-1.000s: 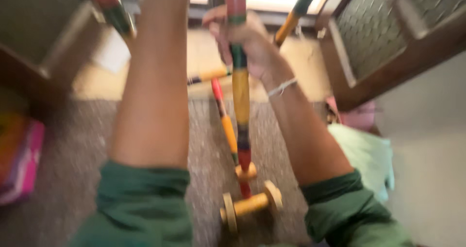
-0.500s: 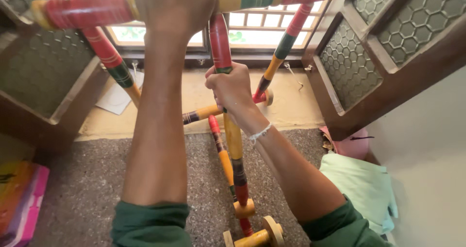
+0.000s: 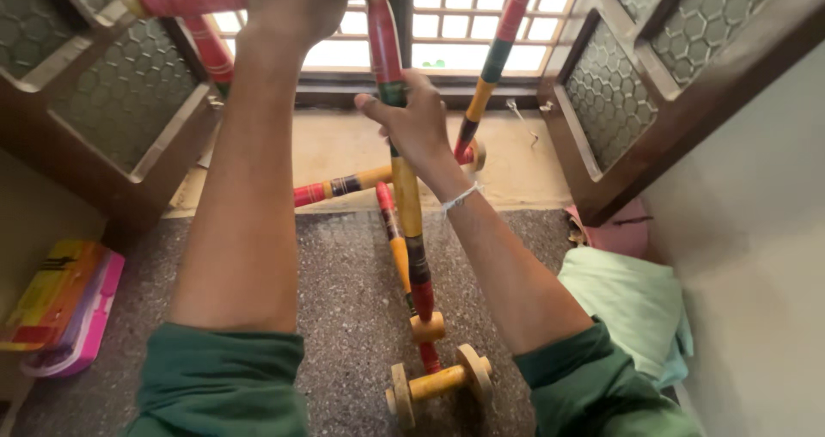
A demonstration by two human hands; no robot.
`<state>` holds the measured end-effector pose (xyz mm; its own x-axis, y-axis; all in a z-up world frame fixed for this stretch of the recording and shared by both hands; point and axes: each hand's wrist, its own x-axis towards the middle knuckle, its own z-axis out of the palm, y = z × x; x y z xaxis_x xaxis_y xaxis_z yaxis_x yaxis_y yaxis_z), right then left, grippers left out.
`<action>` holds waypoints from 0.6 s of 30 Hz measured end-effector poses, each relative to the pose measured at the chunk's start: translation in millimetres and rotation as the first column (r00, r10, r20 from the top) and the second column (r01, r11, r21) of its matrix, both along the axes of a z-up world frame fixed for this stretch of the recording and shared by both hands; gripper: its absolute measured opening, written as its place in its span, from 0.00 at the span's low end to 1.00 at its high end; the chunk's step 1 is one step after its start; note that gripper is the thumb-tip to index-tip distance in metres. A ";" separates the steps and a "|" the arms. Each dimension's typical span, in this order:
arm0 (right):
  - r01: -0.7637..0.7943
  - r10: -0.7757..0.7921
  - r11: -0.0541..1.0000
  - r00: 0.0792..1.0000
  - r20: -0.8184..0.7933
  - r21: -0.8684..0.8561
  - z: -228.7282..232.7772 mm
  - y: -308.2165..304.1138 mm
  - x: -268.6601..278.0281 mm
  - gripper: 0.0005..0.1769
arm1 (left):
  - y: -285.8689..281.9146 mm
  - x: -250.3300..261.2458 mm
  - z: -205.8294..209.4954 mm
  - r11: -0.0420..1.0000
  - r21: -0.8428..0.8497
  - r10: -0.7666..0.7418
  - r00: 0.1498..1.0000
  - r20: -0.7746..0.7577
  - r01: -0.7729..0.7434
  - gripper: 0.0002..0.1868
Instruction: The person assembles a small wooden frame by inserting dowels into pre-drilled holes and attaching circular end caps. They repeatedly lift and reposition the frame to align joints and secure the components.
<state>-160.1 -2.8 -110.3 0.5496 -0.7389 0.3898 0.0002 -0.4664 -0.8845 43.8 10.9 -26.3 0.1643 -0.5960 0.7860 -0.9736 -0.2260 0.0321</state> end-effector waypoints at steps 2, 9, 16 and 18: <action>0.203 -0.230 0.947 0.970 -0.084 -0.247 1.2 -1.1 3.6 0.24 | 4.2 0.4 6.2 0.999 0.019 0.029 0.998 -0.061 -0.028 0.13; 0.311 -0.316 0.948 0.942 -0.110 -0.067 8.5 7.8 26.2 0.22 | -9.2 -24.0 46.1 0.985 0.168 0.075 0.977 -0.201 -0.042 0.18; 0.157 -0.158 0.987 0.987 0.034 0.044 5.0 -5.1 23.7 0.07 | -9.7 -42.7 39.8 0.982 0.117 0.166 0.976 -0.145 -0.149 0.24; 0.054 -0.069 0.979 0.995 0.070 0.195 6.7 -10.1 23.4 0.07 | -5.7 -43.9 37.5 0.990 0.056 0.132 0.988 -0.074 -0.128 0.21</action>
<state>-136.7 -12.8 -103.7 0.4753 -0.8356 0.2753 0.0472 -0.2883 -0.9564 0.0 5.2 11.1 0.3021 -0.6042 0.7374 -0.9308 -0.3539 0.0914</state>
